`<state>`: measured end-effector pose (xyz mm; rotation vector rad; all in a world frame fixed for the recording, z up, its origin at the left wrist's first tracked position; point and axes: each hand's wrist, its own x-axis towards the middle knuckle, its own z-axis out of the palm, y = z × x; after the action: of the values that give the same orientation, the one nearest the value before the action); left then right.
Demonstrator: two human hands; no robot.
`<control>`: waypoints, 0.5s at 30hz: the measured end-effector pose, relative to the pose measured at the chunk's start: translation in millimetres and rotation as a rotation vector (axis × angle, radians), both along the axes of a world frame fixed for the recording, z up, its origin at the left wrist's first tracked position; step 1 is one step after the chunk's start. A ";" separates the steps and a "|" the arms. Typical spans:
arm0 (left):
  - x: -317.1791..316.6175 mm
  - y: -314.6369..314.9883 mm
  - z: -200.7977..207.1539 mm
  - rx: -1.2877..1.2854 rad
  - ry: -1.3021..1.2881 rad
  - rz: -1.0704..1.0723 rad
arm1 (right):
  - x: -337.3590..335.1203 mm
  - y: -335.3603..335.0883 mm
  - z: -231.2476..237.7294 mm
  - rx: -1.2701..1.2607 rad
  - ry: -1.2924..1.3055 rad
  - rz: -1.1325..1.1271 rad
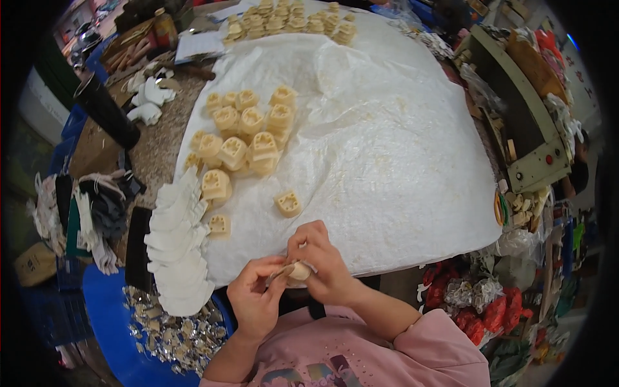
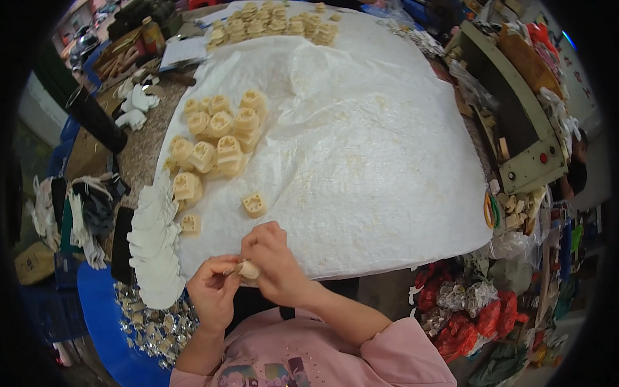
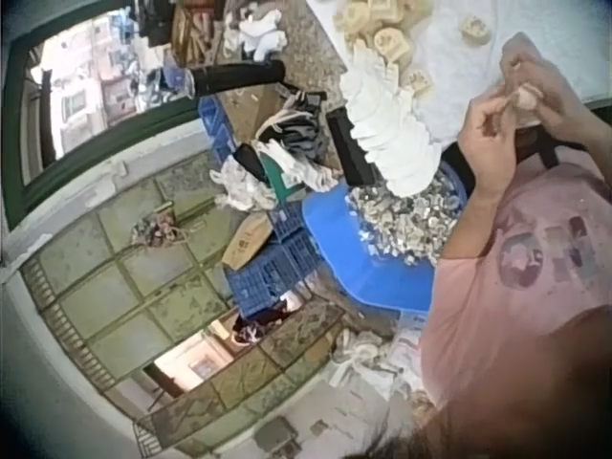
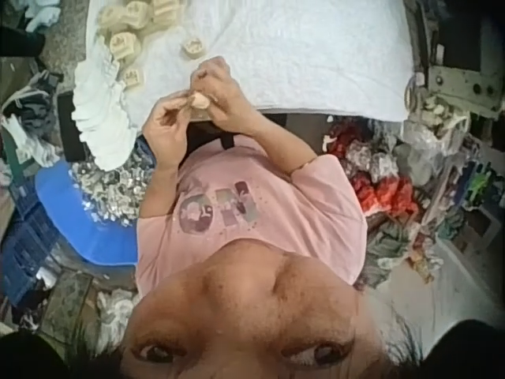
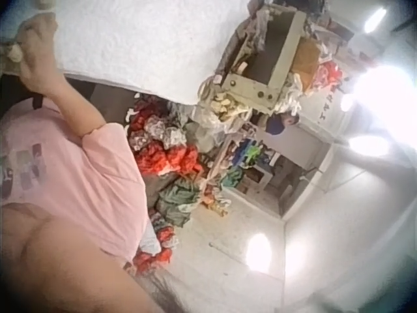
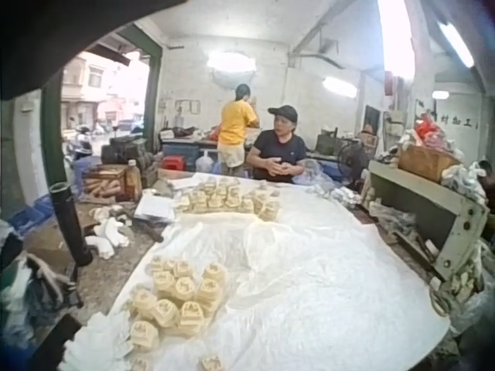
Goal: Assembling small plastic shoe components with silver inserts.
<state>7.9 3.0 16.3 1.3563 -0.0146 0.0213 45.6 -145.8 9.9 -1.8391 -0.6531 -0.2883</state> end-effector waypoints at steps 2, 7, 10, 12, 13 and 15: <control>-0.3 2.1 -2.4 0.106 -0.133 0.007 | -3.5 5.0 1.4 0.016 -0.044 -0.026; 8.8 14.2 0.0 0.468 -0.385 0.028 | -6.6 -5.3 -2.8 0.405 0.370 0.229; 9.5 17.4 1.9 0.604 -0.536 0.063 | 4.2 -16.9 -1.7 0.355 0.519 0.279; 9.3 15.1 6.6 0.708 -0.640 0.056 | 8.9 -18.7 -3.3 0.395 0.855 0.439; 8.8 15.3 4.6 0.706 -0.648 0.052 | 9.1 -19.6 -3.2 0.397 0.848 0.433; 5.1 16.0 -2.1 0.567 -0.605 -0.012 | 8.9 -22.5 -2.7 0.297 0.601 0.369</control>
<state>13.0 19.0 14.1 1.8692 -0.5744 0.4453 54.5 -168.3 7.2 -1.3826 -0.4778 0.3840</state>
